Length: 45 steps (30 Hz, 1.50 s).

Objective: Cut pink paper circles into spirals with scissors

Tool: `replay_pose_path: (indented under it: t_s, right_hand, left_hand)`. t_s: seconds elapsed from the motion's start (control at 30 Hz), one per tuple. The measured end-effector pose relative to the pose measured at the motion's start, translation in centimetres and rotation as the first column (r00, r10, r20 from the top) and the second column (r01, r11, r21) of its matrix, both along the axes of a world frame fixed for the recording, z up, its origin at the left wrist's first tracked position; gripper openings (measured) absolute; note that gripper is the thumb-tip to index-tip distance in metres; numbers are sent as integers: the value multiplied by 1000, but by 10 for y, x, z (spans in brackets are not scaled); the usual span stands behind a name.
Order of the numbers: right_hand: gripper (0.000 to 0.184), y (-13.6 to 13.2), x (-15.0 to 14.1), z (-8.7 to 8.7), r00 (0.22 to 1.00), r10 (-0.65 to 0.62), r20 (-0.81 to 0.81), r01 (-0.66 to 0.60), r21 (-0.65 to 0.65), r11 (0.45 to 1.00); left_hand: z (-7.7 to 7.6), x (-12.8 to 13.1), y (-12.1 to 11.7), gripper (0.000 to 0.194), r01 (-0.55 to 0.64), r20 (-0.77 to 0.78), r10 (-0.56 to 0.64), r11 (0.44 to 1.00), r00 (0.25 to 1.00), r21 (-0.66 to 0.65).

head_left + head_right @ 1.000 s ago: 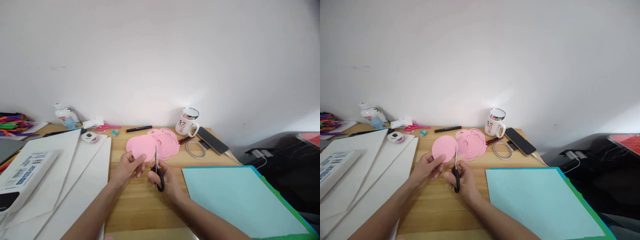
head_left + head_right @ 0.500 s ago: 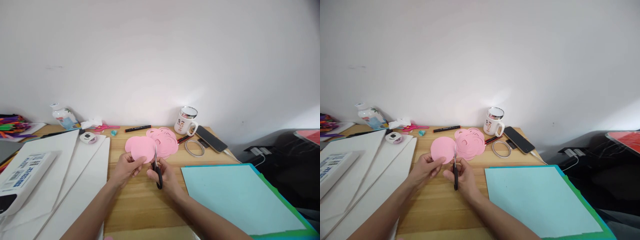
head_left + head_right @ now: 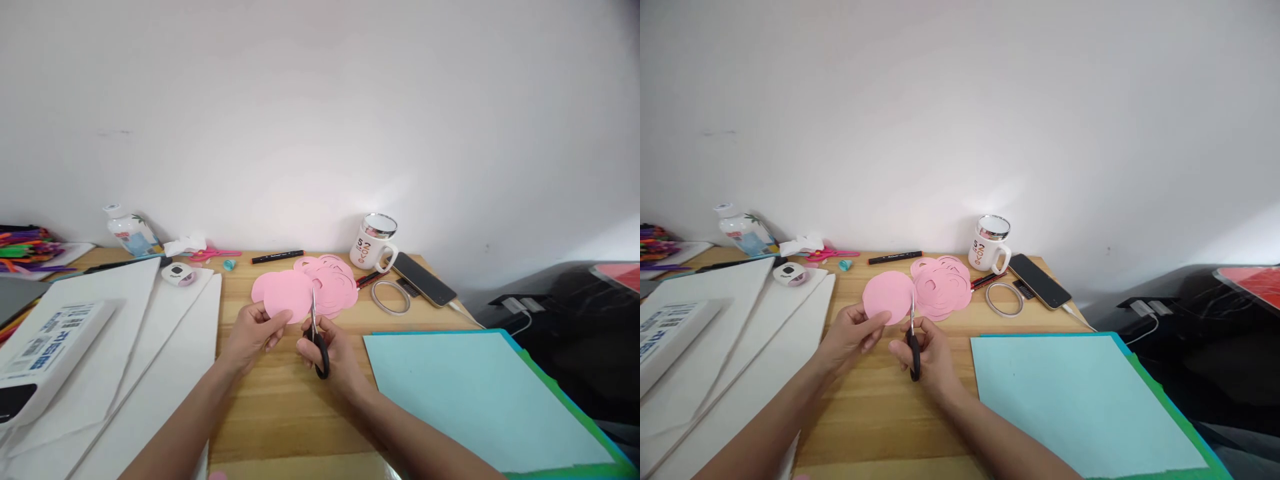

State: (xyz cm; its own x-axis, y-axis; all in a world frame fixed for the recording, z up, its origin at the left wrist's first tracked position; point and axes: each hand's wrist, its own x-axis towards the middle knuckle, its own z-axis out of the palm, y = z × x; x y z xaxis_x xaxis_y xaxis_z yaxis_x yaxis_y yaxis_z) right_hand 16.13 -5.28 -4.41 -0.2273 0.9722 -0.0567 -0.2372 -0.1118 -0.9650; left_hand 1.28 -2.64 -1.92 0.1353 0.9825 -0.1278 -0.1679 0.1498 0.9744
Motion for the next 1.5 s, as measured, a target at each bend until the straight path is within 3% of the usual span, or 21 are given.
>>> replay_pose_path:
  t_s: [0.27,0.47,0.7,1.2,1.5]
  right_hand:
    - [36,-2,-3,-5,1000,15,10,-14,-10,1000]
    - [38,-2,-6,-6,999,36,10,-36,-3,999]
    - [43,3,-1,-3,998,36,-47,-34,50,998]
    - [32,1,0,-3,1000,12,-16,-12,-4,1000]
    - [38,-1,-3,1,1000,14,21,-14,-25,1000]
  left_hand:
    - [0,0,0,27,48,98,-45,999,994,-26]
    - [-3,-1,0,35,0,1,0,999,1000,-50]
    - [-4,-2,1,34,30,-53,-32,998,998,-47]
    - [2,0,0,38,12,-7,-12,1000,1000,-2]
    - [-1,-1,0,28,90,76,-84,992,994,-84]
